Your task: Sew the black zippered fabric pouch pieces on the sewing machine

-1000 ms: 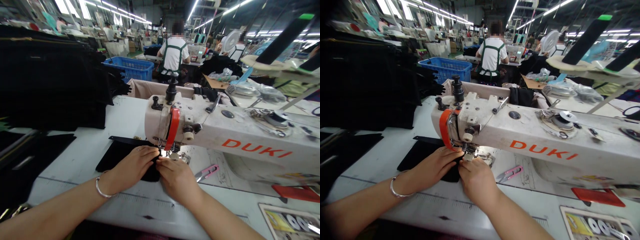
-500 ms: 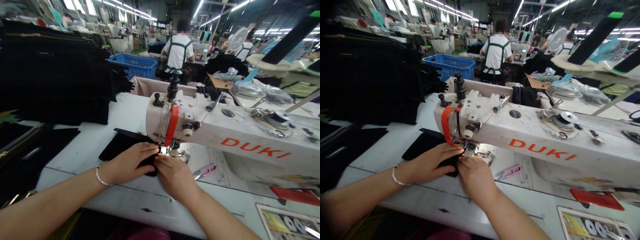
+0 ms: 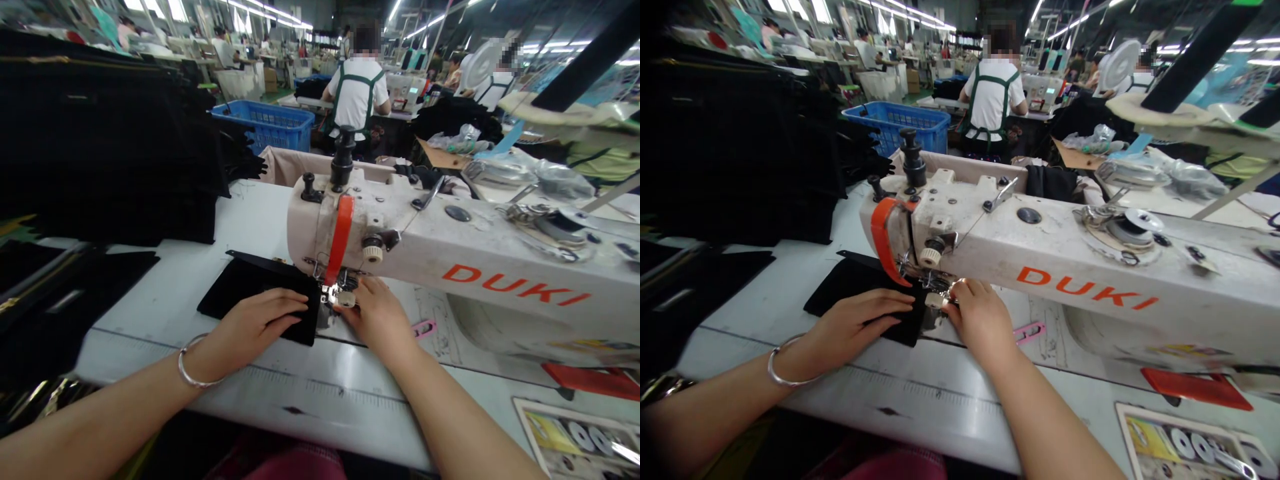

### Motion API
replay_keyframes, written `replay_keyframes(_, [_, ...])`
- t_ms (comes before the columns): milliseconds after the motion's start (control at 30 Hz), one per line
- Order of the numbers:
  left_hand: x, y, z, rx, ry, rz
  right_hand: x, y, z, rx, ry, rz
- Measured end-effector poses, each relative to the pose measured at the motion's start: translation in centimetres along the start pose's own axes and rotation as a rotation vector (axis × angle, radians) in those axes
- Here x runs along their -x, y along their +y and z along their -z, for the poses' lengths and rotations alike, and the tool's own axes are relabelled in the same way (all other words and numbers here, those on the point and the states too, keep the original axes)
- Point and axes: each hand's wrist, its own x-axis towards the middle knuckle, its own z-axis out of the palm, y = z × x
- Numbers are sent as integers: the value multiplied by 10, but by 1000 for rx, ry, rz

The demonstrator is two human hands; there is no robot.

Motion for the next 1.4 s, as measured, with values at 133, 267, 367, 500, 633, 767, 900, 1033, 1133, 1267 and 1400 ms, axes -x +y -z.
replay_keyframes(133, [3,0,-2,20,103,14,8,-13,-2,-65,-31,158])
replay_keyframes(267, [5,4,-3,-65,117,-115,18,-30,4,-164,-96,358])
replay_keyframes(367, [6,5,-4,-196,14,-294,20,-35,4,-190,-127,428])
replay_keyframes(500, [6,3,-8,-308,-123,-414,20,-35,3,-210,-140,413])
replay_keyframes(633, [4,4,-8,-333,-176,-412,20,-36,4,-256,-144,400])
replay_keyframes(767, [-3,3,-5,-322,-198,-425,20,-36,5,-264,-155,375])
replay_keyframes(900, [-7,-4,-3,-243,-155,-408,20,-33,6,-280,-162,356])
replay_keyframes(1033, [-6,-9,-3,-140,-117,-328,19,-31,8,-284,-161,336])
replay_keyframes(1133, [-5,-8,-2,-125,-121,-400,18,-30,9,-269,-178,320])
replay_keyframes(1267, [-7,-4,1,-129,-77,-502,18,-29,9,-280,-172,314])
replay_keyframes(1400, [-9,-1,2,-167,-86,-544,20,-30,10,-289,-178,301])
